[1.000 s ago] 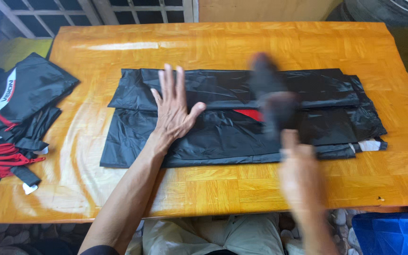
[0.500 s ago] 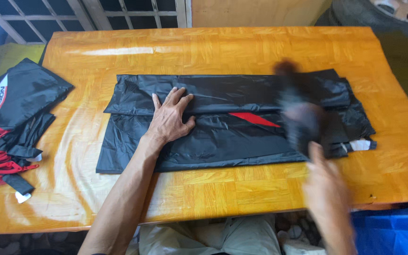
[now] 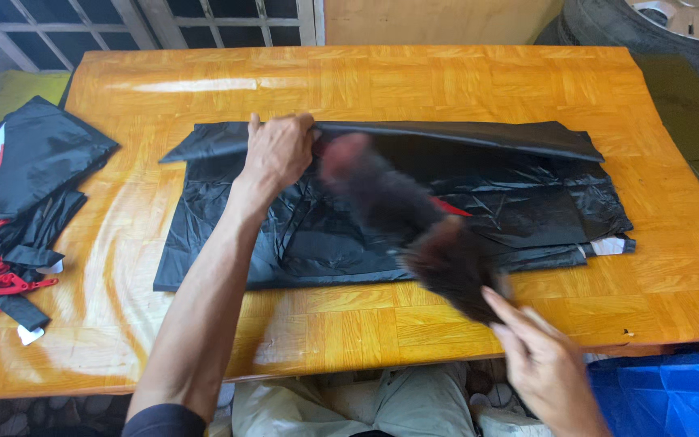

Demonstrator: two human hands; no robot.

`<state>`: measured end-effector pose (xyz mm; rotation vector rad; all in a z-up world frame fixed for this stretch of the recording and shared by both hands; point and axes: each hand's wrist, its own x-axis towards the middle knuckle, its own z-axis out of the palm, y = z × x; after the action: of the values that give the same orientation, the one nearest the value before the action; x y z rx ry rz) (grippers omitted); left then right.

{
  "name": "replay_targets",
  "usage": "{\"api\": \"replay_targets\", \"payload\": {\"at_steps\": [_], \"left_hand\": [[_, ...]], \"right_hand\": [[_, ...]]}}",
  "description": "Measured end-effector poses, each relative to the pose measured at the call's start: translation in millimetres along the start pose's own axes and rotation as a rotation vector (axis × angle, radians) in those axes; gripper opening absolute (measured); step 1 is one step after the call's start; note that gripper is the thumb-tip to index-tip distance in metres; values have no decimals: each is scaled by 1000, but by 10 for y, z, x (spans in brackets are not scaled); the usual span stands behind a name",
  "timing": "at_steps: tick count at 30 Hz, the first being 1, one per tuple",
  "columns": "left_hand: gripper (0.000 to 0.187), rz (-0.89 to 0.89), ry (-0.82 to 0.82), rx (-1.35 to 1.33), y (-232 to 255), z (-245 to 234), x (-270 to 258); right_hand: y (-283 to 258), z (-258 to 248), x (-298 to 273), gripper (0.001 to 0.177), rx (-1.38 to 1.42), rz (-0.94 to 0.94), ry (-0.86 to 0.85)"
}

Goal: The person smooths out a black plastic sheet on a table, brushes it with a duster, and folds it into a narrow rectangle.

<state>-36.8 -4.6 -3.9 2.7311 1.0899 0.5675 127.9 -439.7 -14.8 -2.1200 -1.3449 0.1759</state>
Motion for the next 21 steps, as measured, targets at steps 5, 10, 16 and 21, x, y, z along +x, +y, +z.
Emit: {"api": "replay_targets", "payload": {"at_steps": [5,10,16,21], "left_hand": [[18,107,197,118,83,-120,-7],[12,134,196,132,20,-72,-14],[16,148,151,116,-87,-76,106],[11,127,257,119,-122,-41,135]], "right_hand": [[-520,258,467,51,-360,-46,-26],[-75,149,599,64,-504,291,-157],[1596,-496,-81,62,-803,654,42],[2382,-623,-900,57,-247,477,509]]}}
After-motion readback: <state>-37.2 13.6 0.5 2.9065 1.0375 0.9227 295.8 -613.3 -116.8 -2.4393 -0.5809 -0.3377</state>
